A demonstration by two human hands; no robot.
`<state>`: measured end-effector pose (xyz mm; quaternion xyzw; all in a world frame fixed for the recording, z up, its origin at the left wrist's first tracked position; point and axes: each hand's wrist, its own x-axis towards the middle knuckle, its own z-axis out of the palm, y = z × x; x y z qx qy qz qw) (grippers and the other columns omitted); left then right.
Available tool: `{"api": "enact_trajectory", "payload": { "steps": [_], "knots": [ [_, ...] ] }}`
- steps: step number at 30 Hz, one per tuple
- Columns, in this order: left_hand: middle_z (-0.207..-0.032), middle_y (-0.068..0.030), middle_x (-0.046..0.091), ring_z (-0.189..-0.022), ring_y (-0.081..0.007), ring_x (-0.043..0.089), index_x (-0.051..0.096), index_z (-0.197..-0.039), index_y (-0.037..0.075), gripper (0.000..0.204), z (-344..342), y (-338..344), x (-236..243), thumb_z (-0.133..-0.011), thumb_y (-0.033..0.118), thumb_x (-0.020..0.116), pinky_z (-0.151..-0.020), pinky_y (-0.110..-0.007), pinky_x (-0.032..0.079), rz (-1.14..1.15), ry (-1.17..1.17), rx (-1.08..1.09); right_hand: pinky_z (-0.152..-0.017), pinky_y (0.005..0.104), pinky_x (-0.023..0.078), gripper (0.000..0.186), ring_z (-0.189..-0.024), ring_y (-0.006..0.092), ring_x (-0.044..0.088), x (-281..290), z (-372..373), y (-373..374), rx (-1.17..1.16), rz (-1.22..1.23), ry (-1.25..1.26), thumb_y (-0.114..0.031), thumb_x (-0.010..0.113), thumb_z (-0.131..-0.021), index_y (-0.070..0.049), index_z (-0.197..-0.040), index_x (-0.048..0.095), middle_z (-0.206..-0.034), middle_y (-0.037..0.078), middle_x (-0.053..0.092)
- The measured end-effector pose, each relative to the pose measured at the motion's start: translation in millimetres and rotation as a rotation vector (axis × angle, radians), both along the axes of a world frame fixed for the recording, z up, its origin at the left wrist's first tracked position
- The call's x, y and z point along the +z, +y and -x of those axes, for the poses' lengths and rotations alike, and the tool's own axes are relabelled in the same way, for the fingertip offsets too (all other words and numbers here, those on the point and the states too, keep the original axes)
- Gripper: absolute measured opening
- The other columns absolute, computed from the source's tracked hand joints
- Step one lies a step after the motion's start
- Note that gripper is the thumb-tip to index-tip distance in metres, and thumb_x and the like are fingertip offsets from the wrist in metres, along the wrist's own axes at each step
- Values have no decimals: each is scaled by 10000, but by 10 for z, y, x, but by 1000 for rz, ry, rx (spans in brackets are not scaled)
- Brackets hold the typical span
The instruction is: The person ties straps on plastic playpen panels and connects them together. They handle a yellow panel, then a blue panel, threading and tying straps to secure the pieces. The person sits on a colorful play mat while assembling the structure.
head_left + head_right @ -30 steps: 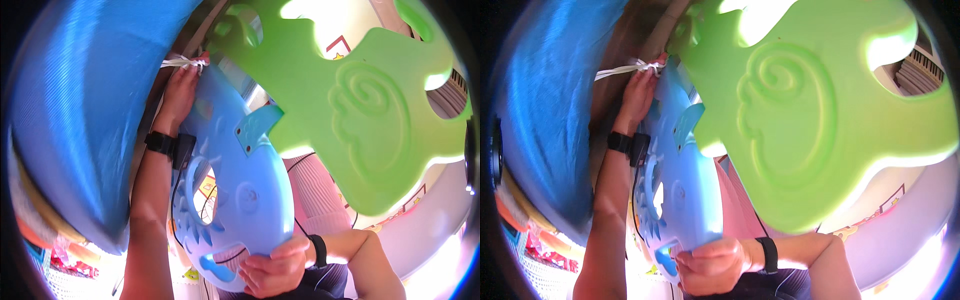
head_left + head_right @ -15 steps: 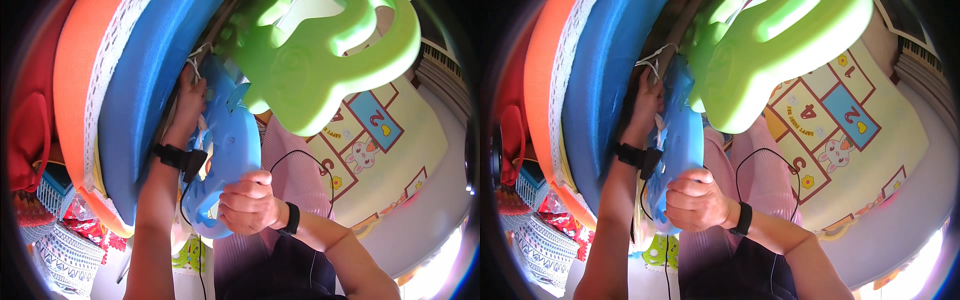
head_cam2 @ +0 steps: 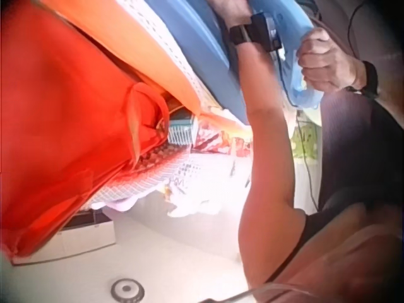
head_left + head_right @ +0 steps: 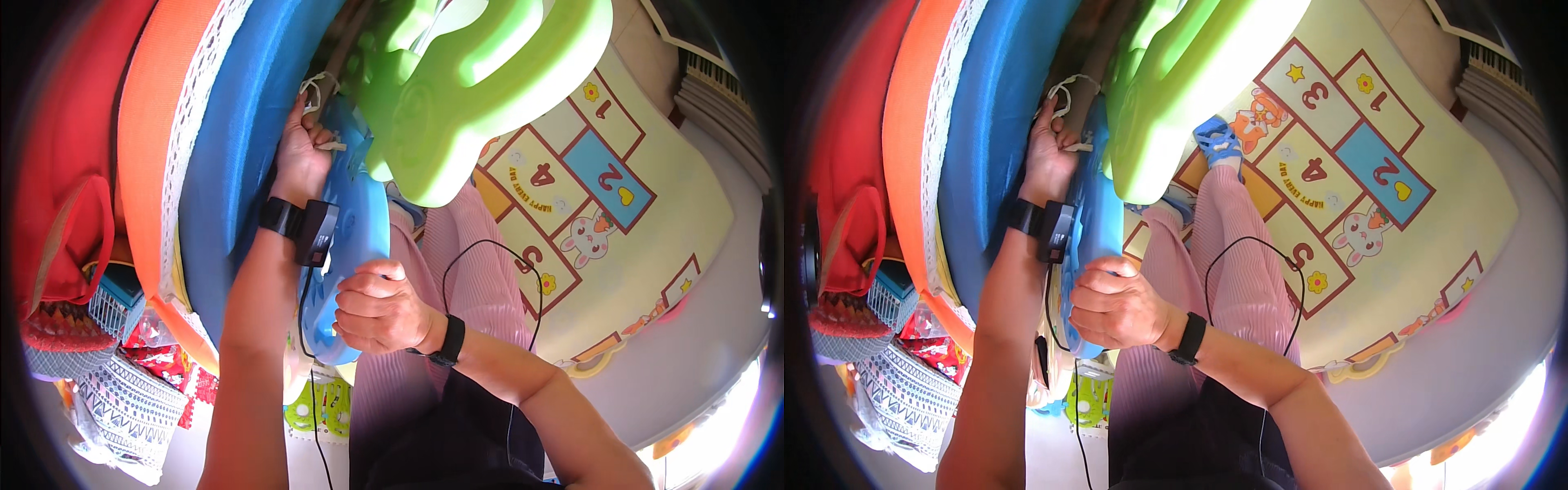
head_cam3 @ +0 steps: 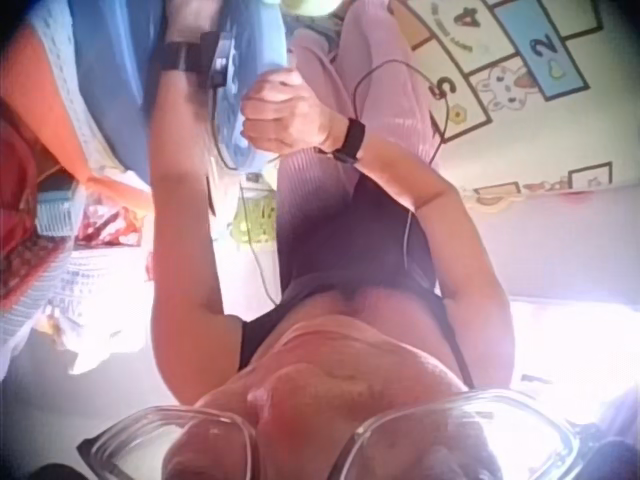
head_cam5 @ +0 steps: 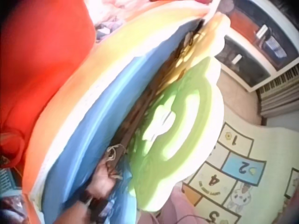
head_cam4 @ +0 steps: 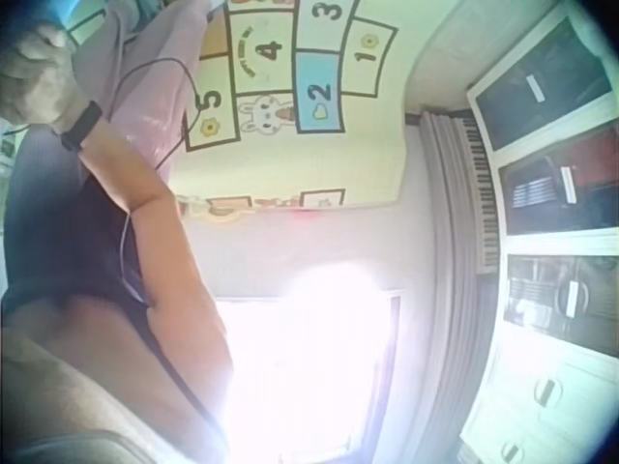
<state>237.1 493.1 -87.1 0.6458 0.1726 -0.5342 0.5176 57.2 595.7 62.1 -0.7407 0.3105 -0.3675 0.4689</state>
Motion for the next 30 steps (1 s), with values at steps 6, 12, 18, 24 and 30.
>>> {"api": "enact_trajectory", "payload": {
  "steps": [6,12,18,24,30],
  "knots": [
    [-681,28,414,-531,-87,320,579,-875,98,118,35,287,207,-945,190,601,-506,-273,278,31,-74,-220,-993,376,439,115,-939,197,601,46,-65,-43,26,-56,5,-163,716,-727,-120,-759,614,-867,7,569],
    [-772,-1,491,-613,-93,395,595,-963,51,212,-194,669,793,-1004,220,474,-584,-264,340,15,-62,-646,-1009,401,439,132,-948,234,617,154,-226,-198,32,-217,-88,-99,773,-755,-58,-815,662,-926,44,624],
    [-781,36,438,-634,-81,374,545,-926,93,171,-359,526,1284,-1018,213,463,-609,-248,326,18,289,-576,-917,391,459,132,-963,247,663,225,-303,-404,84,-274,-90,-70,787,-755,-57,-855,702,-950,38,691],
    [-730,39,363,-597,-83,313,444,-811,139,223,-213,728,1155,-1018,219,433,-579,-258,299,149,581,-432,-800,319,437,82,-730,197,575,225,-83,-362,-17,-543,-39,-60,732,-843,-26,-833,657,-850,61,645],
    [-711,54,351,-591,-66,287,471,-835,151,233,-299,834,1076,-1046,248,444,-572,-235,288,215,582,-350,-693,265,449,63,-771,106,558,-318,-103,-611,-713,-1145,-14,-67,650,-949,-6,-945,635,-849,16,609]
  ]
}}
